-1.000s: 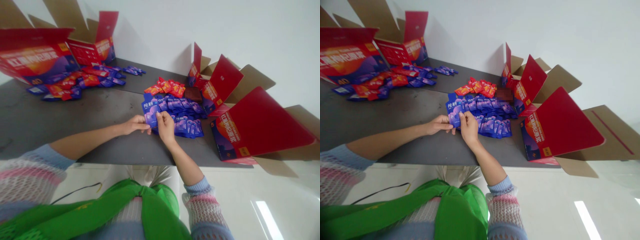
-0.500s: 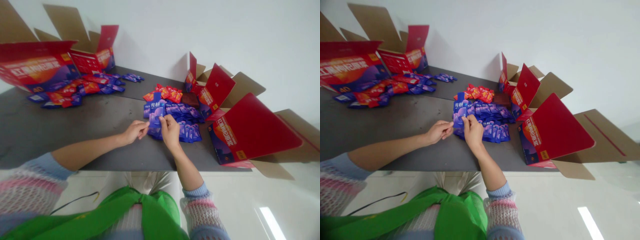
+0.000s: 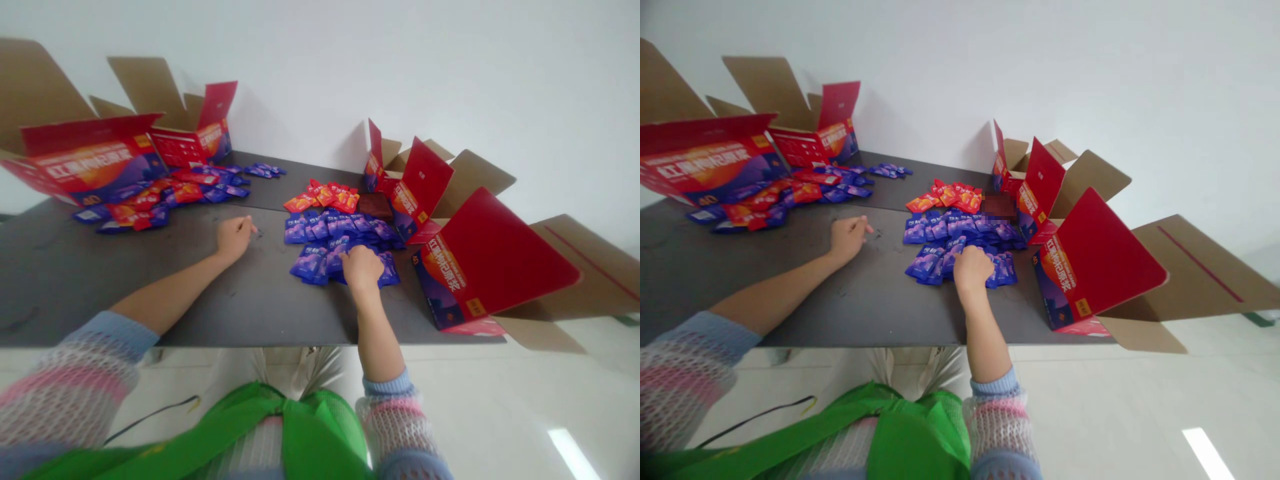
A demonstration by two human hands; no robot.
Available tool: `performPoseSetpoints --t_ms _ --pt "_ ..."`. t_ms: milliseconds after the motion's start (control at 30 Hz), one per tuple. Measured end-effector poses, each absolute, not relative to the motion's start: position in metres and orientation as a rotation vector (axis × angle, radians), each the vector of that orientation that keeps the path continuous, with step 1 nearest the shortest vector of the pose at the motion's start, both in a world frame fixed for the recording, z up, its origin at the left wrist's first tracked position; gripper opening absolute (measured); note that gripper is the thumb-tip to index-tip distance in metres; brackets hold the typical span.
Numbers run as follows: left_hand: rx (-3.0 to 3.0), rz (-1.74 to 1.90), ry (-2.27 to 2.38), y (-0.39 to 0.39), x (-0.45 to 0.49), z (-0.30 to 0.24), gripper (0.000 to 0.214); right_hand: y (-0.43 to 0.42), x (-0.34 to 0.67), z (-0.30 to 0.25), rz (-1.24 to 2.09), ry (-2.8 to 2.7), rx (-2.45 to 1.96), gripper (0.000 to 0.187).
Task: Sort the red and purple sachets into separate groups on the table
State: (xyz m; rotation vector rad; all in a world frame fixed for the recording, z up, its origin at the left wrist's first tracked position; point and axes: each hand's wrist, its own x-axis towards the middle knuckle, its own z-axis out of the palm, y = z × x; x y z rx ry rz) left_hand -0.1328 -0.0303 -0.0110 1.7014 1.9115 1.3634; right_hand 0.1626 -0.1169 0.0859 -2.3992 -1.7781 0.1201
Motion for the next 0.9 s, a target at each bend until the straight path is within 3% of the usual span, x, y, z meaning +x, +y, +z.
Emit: performPoseSetpoints --t_ms 233,600,900 --pt "2.167 0.700 2.301 -0.035 -0.125 0.002 0.048 -0.112 0.167 0.086 -0.006 -1.697 -2.245 0.023" --pt "1.365 0.978 2.959 -0.038 -0.266 0.033 0.058 -0.110 0.165 0.074 -0.044 -1.820 -1.894 0.029" --pt "1.148 0.902 2.756 -0.037 -0.301 0.021 0.082 -0.107 0.166 0.073 0.030 -1.848 -1.896 0.028"
